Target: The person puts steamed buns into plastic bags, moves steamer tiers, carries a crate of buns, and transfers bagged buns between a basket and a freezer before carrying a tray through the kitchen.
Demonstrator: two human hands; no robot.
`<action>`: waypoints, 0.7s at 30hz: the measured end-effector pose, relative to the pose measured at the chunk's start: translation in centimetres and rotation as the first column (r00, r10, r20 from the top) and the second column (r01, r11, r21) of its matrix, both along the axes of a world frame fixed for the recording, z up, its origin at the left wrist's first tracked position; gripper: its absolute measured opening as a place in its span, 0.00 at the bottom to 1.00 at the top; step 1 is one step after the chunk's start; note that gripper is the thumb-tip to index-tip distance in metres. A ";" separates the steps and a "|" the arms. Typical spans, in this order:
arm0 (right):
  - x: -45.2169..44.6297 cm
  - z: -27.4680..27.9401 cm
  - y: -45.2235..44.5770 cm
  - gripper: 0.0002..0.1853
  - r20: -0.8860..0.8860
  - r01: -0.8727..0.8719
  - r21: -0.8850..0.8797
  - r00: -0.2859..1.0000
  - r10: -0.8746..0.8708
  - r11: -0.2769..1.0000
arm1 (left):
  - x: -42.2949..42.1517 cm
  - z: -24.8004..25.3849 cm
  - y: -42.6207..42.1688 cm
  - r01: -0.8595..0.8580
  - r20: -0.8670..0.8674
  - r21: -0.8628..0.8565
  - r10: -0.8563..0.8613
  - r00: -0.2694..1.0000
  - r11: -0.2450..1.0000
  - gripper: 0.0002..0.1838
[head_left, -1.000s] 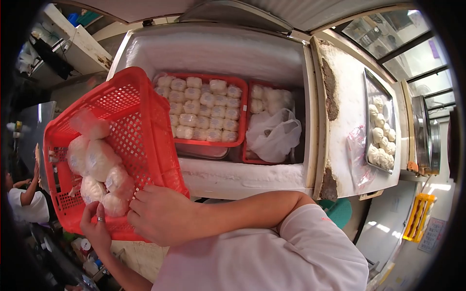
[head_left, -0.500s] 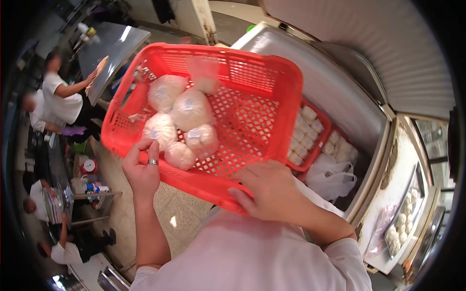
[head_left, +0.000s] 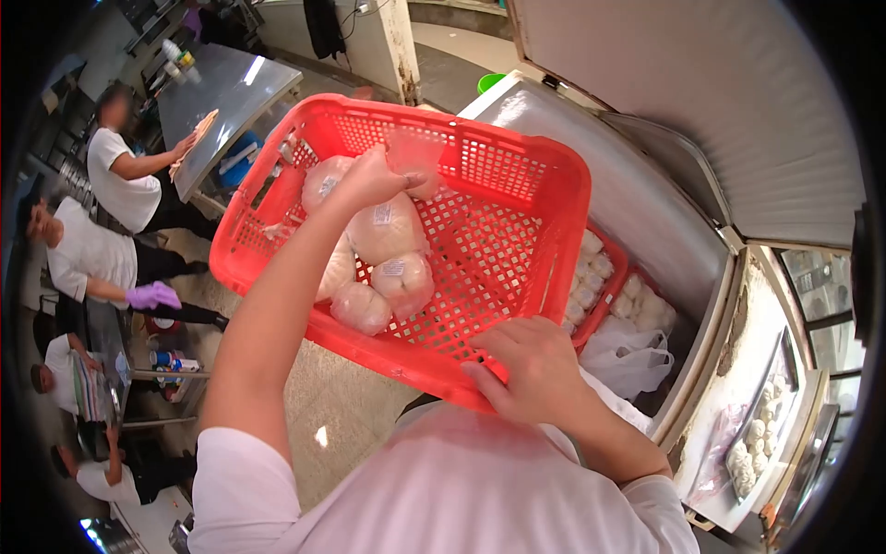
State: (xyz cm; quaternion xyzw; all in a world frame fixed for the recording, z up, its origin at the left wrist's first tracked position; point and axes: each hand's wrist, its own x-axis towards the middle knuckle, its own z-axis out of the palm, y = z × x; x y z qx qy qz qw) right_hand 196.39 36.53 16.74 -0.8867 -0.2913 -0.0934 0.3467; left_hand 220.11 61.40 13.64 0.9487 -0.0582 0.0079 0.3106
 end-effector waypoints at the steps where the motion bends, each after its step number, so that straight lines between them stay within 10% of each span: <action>1: 0.0 0.0 -0.1 0.11 -0.010 0.004 0.001 1.000 -0.004 1.000 | 1.1 -1.0 -0.5 0.023 -0.001 -0.062 -0.023 1.000 0.998 0.24; 3: -0.2 0.0 -0.2 0.10 -0.016 0.014 0.014 1.000 -0.013 1.000 | 3.1 -3.1 -1.2 0.073 -0.007 -0.184 -0.076 0.997 0.980 0.22; 7: -0.5 0.2 -0.5 0.09 -0.014 0.029 0.036 1.000 -0.028 0.999 | 4.9 -3.9 -1.6 0.178 -0.004 0.236 -0.182 0.983 0.955 0.14; 10: -0.7 0.4 -0.6 0.08 -0.034 0.038 0.062 0.999 -0.036 0.997 | 3.7 -2.1 -3.1 0.328 0.092 0.089 -0.336 0.938 0.940 0.13; 15: -0.9 -0.4 -0.2 0.06 0.018 0.073 0.282 0.997 -0.082 0.957 | -1.8 3.5 -6.1 0.018 -0.236 -0.670 -0.237 0.942 0.742 0.15; 21: -1.3 -1.1 0.1 0.07 0.082 0.109 0.404 0.985 -0.155 0.908 | -7.7 6.2 -7.8 -0.062 -0.288 -0.800 -0.291 0.913 0.597 0.14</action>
